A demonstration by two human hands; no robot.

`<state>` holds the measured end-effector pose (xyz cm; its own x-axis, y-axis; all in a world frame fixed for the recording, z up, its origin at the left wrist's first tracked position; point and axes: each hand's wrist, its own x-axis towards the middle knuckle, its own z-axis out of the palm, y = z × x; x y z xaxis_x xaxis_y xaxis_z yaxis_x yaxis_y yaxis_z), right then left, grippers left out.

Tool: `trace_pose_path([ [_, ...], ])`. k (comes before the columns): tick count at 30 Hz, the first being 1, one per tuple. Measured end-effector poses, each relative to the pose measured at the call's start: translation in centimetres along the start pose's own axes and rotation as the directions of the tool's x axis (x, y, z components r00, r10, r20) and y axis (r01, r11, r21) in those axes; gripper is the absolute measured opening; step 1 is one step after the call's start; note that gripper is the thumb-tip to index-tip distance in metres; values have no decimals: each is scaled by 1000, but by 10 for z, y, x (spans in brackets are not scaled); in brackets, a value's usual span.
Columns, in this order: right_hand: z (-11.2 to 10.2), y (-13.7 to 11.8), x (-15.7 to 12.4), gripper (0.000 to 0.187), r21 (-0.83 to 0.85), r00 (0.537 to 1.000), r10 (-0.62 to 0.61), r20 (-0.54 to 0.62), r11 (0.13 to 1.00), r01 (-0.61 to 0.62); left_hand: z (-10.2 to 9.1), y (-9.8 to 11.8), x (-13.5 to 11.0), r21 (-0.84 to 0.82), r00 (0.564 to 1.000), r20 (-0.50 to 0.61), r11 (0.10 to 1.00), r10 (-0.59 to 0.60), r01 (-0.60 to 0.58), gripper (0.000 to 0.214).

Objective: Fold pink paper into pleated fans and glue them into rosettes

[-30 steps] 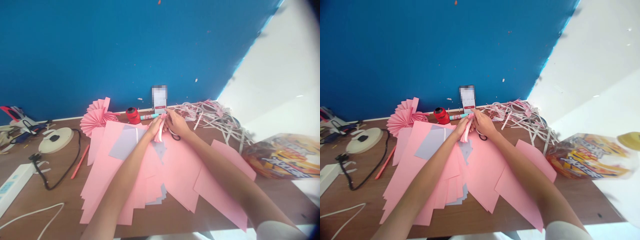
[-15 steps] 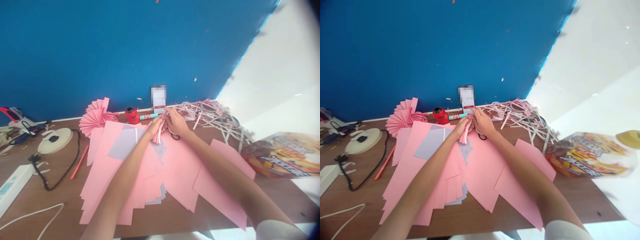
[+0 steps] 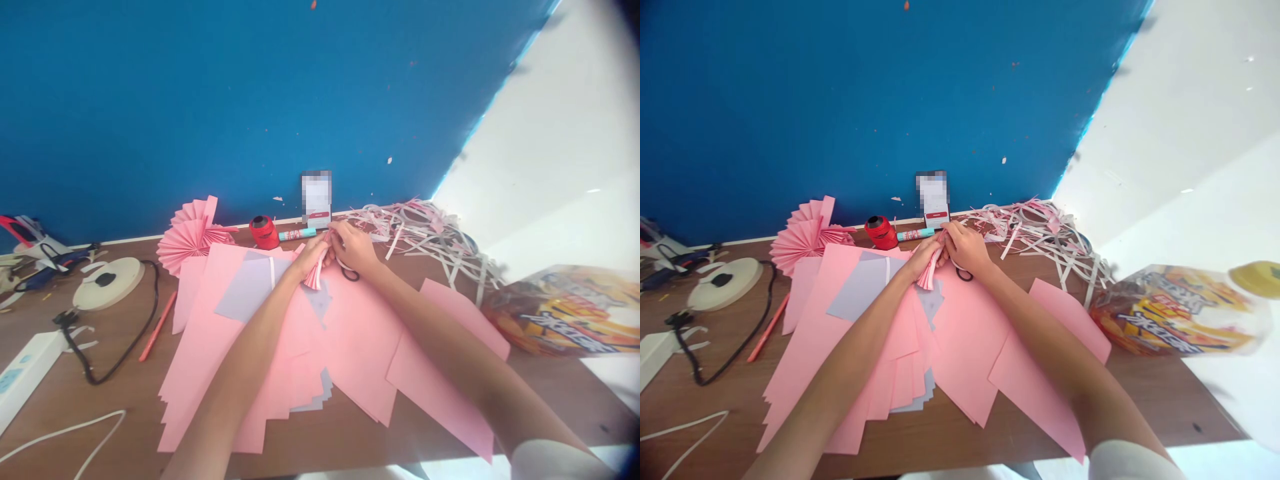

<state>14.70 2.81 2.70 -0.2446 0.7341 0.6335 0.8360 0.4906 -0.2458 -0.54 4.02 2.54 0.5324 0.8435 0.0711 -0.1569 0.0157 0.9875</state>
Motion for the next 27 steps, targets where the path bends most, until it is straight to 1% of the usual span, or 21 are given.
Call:
trace_pose_path([
  [5, 0, 0, 1, 33, -34, 999, 25, 38, 999, -24, 0, -2, 1, 22, 1000, -3, 1000, -9, 9, 9],
  [8, 0, 2, 1, 36, -21, 998, 41, 56, 999, -40, -1, -2, 1, 20, 999, -4, 999, -35, 35, 16],
  [11, 0, 3, 2, 37, -15, 997, 63, 50, 998, -62, -2, -3, 2, -18, 998, -23, 999, -51, 51, 25],
  [14, -3, 2, 3, 37, -51, 996, 68, 58, 997, -65, -3, -6, 5, -87, 995, -87, 995, -46, 39, 27],
  [17, -7, 1, 5, 35, -102, 993, 43, 107, 994, -32, -5, -10, 9, -161, 983, -182, 987, -31, 1, 28],
  [20, -11, 0, 7, 33, -135, 990, 11, 137, 991, 8, -9, -15, 13, -205, 968, -250, 977, -2, -51, 35],
  [24, -17, -5, 11, 31, -126, 988, -40, 151, 990, 59, -13, -23, 18, -236, 942, -333, 964, 42, -126, 42],
  [27, -21, -13, 12, 29, -86, 993, -10, 115, 996, 20, -14, -24, 18, -243, 924, -376, 956, 65, -166, 42],
])
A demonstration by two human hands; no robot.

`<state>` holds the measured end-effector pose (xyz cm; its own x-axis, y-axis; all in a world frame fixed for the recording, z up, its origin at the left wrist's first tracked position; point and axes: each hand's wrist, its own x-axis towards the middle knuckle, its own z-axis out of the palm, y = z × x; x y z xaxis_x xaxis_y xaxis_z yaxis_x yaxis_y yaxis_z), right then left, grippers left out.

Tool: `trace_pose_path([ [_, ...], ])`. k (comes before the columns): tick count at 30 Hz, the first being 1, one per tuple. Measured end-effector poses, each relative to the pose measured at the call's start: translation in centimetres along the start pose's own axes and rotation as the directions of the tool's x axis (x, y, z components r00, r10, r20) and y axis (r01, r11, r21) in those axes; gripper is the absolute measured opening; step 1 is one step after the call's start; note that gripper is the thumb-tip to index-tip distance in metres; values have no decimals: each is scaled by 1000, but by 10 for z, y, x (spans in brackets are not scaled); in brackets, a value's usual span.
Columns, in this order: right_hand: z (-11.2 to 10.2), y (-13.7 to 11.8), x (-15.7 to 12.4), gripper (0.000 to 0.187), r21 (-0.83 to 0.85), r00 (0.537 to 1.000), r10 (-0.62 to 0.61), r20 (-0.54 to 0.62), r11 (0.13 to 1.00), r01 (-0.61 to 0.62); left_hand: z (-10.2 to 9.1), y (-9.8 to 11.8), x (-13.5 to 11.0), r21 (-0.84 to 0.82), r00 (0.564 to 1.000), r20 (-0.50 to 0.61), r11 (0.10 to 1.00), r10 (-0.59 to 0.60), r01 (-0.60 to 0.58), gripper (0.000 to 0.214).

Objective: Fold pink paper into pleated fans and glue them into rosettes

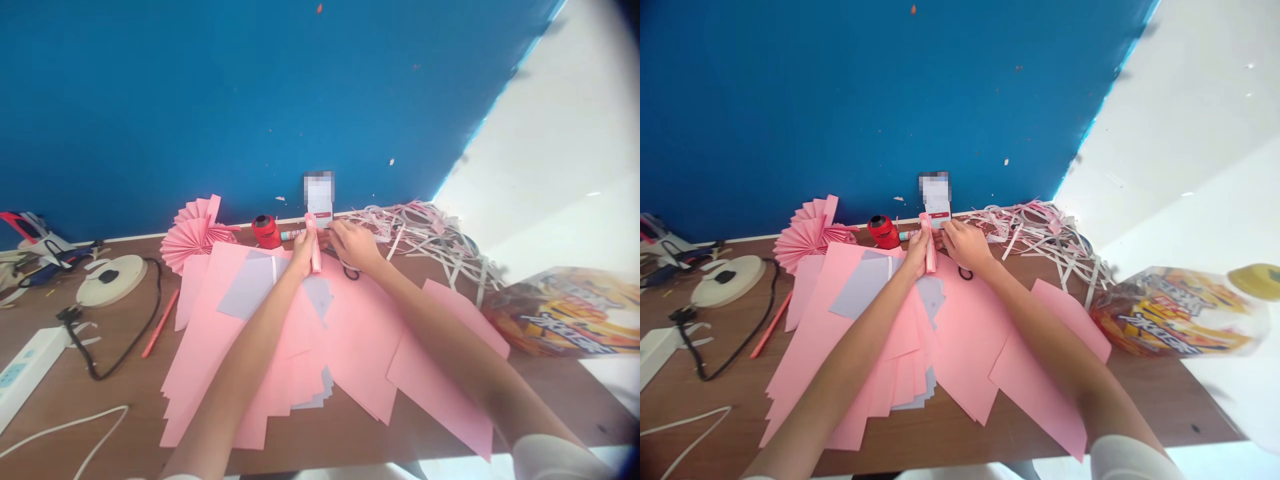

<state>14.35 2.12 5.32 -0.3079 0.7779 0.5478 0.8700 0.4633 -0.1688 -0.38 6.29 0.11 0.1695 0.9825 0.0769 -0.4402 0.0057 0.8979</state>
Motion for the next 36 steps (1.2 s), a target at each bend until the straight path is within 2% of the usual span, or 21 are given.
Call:
trace_pose_path([
  [4, 0, -19, -1, 30, 106, 996, 86, -27, 991, -83, 2, 9, -3, -8, 999, -49, 1000, 6, -7, 43],
  [7, 6, -32, -3, 37, 159, 988, 155, 18, 975, -156, 5, 16, -5, -28, 996, -87, 999, 17, -20, 43],
  [10, 12, -35, -3, 43, 201, 971, 227, 80, 950, -239, 8, 17, -6, -24, 992, -118, 999, 32, -36, 43],
  [14, 14, -22, 1, 44, 320, 945, 298, 136, 889, -326, 7, 13, -4, -43, 994, -110, 999, 20, -25, 36],
  [17, 8, -7, 6, 41, 413, 922, 381, 74, 829, -376, 4, 13, -2, -78, 987, -162, 997, 13, -26, 26],
  [21, 3, 12, 10, 40, 498, 871, 492, -19, 760, -418, 6, 17, -1, -92, 978, -205, 996, -27, 8, 24],
  [25, 7, 23, 10, 43, 663, 813, 579, -54, 630, -405, 10, 20, -5, -84, 990, -140, 996, -29, 17, 26],
  [29, 9, 27, 13, 44, 814, 770, 636, -61, 478, -330, 12, 26, -14, -61, 996, 36, 995, -77, 79, 28],
  [32, 4, 29, 17, 43, 894, 775, 632, -19, 358, -270, 12, 35, -19, -97, 973, 171, 980, -153, 171, 41],
  [36, -4, 28, 19, 44, 939, 789, 608, 85, 216, -268, 10, 44, -20, -156, 938, 253, 947, -237, 282, 65],
])
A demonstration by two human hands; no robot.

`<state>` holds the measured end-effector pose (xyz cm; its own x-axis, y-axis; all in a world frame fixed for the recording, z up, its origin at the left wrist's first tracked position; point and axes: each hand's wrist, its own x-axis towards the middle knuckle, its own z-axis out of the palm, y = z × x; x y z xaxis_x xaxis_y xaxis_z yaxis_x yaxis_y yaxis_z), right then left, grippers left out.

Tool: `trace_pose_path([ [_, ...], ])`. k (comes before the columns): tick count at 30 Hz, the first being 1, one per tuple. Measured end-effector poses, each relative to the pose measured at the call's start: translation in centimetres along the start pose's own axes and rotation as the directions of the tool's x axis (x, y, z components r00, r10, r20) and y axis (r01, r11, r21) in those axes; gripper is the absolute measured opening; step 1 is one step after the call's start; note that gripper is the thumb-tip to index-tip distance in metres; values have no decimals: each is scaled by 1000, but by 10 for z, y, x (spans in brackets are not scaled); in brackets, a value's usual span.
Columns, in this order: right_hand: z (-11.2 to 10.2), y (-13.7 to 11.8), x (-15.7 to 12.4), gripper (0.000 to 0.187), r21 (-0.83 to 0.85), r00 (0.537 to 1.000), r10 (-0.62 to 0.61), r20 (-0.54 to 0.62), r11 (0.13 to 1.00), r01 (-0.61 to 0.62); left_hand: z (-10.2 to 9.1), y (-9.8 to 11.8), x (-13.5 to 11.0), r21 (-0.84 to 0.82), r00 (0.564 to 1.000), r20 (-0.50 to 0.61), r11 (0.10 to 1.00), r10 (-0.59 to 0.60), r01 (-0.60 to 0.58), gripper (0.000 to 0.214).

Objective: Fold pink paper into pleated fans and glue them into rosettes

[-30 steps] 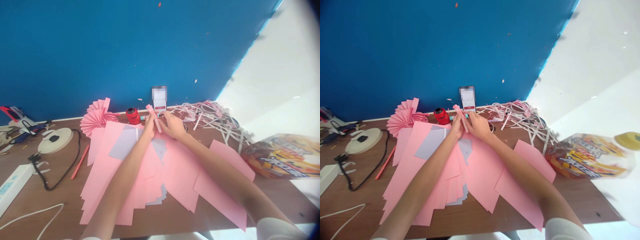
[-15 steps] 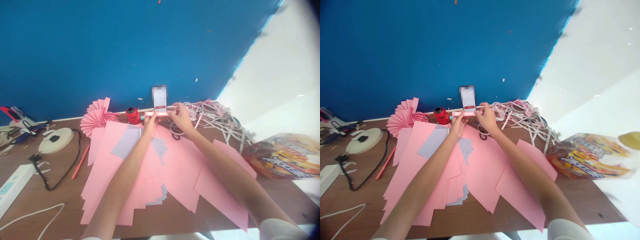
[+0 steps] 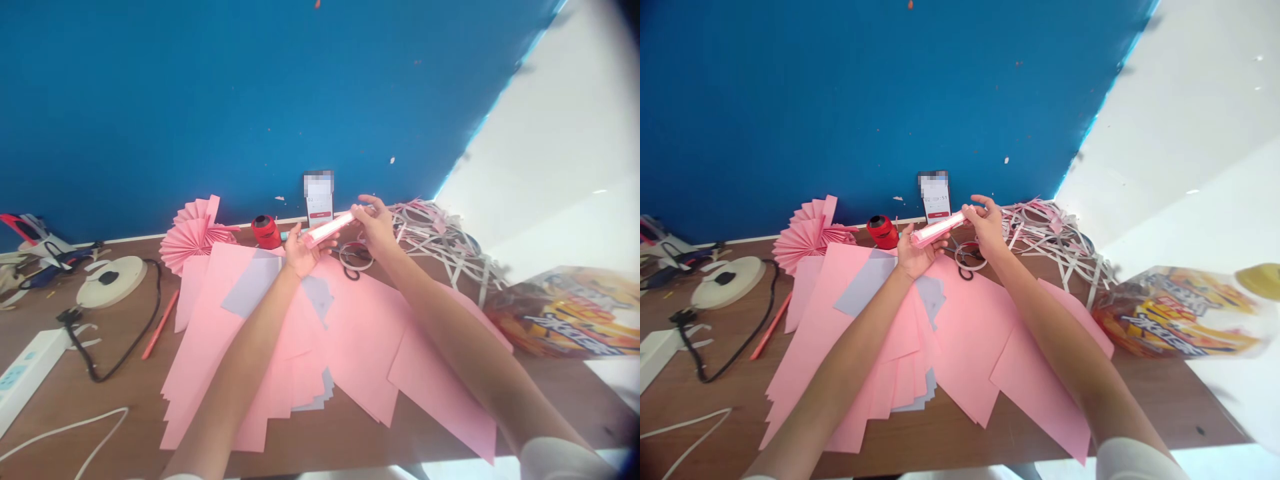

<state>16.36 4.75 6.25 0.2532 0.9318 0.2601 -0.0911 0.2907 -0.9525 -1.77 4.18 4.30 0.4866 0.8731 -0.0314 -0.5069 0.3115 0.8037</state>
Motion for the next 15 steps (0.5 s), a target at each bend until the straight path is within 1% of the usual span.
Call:
trace_pose_path([
  [2, 1, -4, -4, 45, 9, 993, 40, 110, 999, -41, 0, 0, 1, 4, 997, 31, 998, -69, 69, 67],
  [3, 2, -5, -7, 45, 6, 982, 55, 180, 998, -57, 0, -1, 2, 23, 993, 52, 994, -109, 108, 65],
  [5, 4, -5, -13, 42, -15, 944, 77, 319, 997, -77, 0, -5, 3, 79, 983, 84, 984, -163, 157, 59],
  [7, 7, -3, -16, 38, -53, 896, 91, 435, 996, -76, 1, -10, 4, 127, 983, 91, 981, -162, 150, 49],
  [8, 8, -2, -17, 36, -76, 878, 87, 471, 995, -58, 1, -12, 5, 138, 985, 90, 982, -146, 133, 44],
  [9, 9, -1, -17, 34, -100, 870, 71, 488, 995, -25, 1, -14, 6, 137, 988, 89, 984, -126, 113, 38],
  [10, 9, 0, -16, 34, -124, 876, 44, 481, 992, 18, 0, -15, 7, 123, 991, 87, 988, -102, 91, 33],
  [12, 11, -2, -15, 32, -178, 913, -10, 408, 980, 90, -3, -15, 11, 69, 997, 63, 997, -49, 45, 27],
  [13, 11, -5, -14, 31, -197, 931, -18, 364, 976, 96, -5, -15, 12, 36, 999, 32, 999, -15, 14, 25],
  [14, 10, -8, -15, 28, -204, 939, 4, 344, 976, 71, -7, -14, 14, 6, 1000, -11, 1000, 20, -20, 24],
  [15, 10, -12, -15, 25, -200, 932, 56, 359, 980, 18, -9, -13, 15, -19, 997, -62, 998, 54, -55, 23],
])
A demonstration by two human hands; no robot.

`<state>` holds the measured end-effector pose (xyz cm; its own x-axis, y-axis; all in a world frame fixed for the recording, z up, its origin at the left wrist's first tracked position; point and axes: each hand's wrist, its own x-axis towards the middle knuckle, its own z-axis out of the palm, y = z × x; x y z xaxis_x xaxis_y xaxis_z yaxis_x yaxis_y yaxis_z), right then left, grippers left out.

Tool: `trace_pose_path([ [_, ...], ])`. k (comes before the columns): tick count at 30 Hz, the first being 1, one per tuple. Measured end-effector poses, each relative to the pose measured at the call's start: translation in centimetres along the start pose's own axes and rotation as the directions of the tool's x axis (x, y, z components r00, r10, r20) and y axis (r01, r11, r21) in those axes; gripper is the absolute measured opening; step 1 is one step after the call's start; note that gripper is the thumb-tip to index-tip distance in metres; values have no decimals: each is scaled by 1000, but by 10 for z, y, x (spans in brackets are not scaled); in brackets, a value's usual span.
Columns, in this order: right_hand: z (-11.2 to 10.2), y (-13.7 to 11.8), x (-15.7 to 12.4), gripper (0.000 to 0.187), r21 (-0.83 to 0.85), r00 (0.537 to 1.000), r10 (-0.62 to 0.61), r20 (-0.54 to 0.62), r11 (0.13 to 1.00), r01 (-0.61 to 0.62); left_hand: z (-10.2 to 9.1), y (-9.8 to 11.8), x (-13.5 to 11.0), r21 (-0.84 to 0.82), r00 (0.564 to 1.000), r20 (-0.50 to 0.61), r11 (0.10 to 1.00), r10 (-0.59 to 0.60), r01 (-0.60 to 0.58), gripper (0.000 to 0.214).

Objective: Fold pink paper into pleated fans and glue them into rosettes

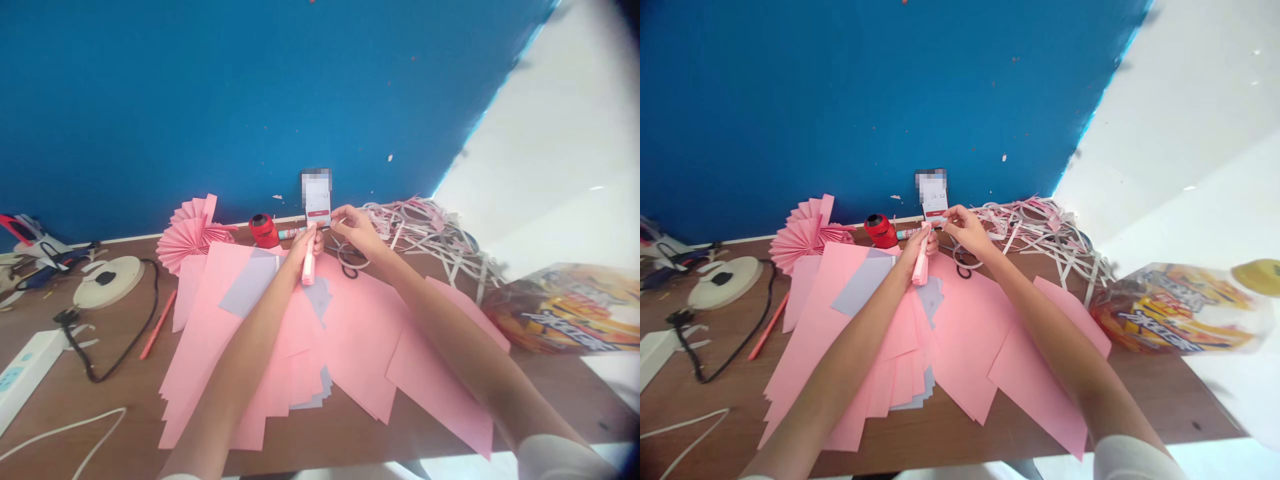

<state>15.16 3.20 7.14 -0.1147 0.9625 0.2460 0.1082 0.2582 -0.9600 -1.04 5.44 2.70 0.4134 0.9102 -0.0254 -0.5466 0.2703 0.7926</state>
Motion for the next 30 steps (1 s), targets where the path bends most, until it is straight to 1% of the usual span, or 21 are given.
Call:
trace_pose_path([
  [1, -1, -4, -2, 24, 36, 995, 59, 77, 997, -62, -2, 1, 1, -25, 998, -51, 999, 32, -33, 23],
  [2, -3, -8, -4, 24, 66, 971, 120, 205, 988, -136, -4, 3, 2, -50, 994, -94, 997, 58, -63, 24],
  [3, -4, -11, -7, 26, 72, 912, 174, 371, 974, -215, -5, 4, 2, -74, 989, -127, 993, 79, -89, 26],
  [4, -5, -14, -9, 28, 44, 812, 218, 542, 957, -286, -6, 5, 2, -98, 984, -150, 989, 98, -113, 27],
  [5, -6, -16, -12, 30, -16, 679, 254, 689, 942, -337, -6, 6, 1, -119, 980, -161, 984, 113, -133, 28],
  [6, -6, -17, -14, 33, -92, 538, 288, 792, 928, -362, -6, 6, 0, -137, 978, -168, 979, 126, -150, 28],
  [7, -6, -18, -16, 34, -169, 415, 323, 851, 915, -365, -6, 6, 0, -151, 976, -171, 976, 132, -158, 28],
  [8, -5, -17, -17, 35, -235, 331, 356, 874, 905, -355, -6, 7, -1, -158, 976, -174, 975, 129, -157, 26],
  [9, -4, -15, -17, 35, -285, 290, 387, 875, 897, -338, -5, 7, -2, -161, 977, -176, 976, 117, -146, 25],
  [10, -3, -13, -17, 34, -324, 282, 416, 864, 890, -320, -4, 8, -2, -161, 979, -176, 979, 98, -127, 24],
  [11, -3, -11, -16, 32, -356, 297, 441, 847, 885, -299, -4, 8, -3, -158, 981, -177, 982, 77, -105, 24],
  [14, -6, -7, -12, 23, -422, 378, 479, 792, 877, -227, -2, 8, -4, -156, 985, -166, 986, 37, -64, 27],
  [16, -11, -6, -10, 16, -460, 442, 492, 750, 868, -186, -1, 8, -4, -160, 991, -128, 986, 26, -46, 26],
  [18, -18, -6, -7, 9, -506, 524, 508, 683, 847, -162, 0, 5, -2, -146, 997, -83, 989, 11, -23, 24],
  [21, -24, -5, -5, 4, -566, 680, 493, 542, 813, -137, 2, 1, -1, -78, 999, -53, 997, -9, 5, 24],
  [23, -24, -1, -4, 4, -589, 791, 425, 440, 802, -103, 3, -1, -1, -24, 998, -55, 999, -24, 23, 26],
  [24, -24, 1, -3, 7, -600, 844, 374, 386, 796, -79, 3, -1, -1, 0, 998, -63, 1000, -31, 31, 27],
  [26, -21, 8, -2, 16, -617, 925, 254, 284, 786, -26, 5, -1, -2, 15, 995, -88, 999, -40, 42, 29],
  [28, -17, 15, 0, 23, -614, 969, 138, 205, 789, 17, 6, 0, -3, -16, 995, -97, 999, -36, 35, 30],
  [30, -13, 20, 2, 26, -580, 986, 55, 157, 814, 47, 9, 1, -3, -59, 996, -90, 998, -20, 15, 29],
])
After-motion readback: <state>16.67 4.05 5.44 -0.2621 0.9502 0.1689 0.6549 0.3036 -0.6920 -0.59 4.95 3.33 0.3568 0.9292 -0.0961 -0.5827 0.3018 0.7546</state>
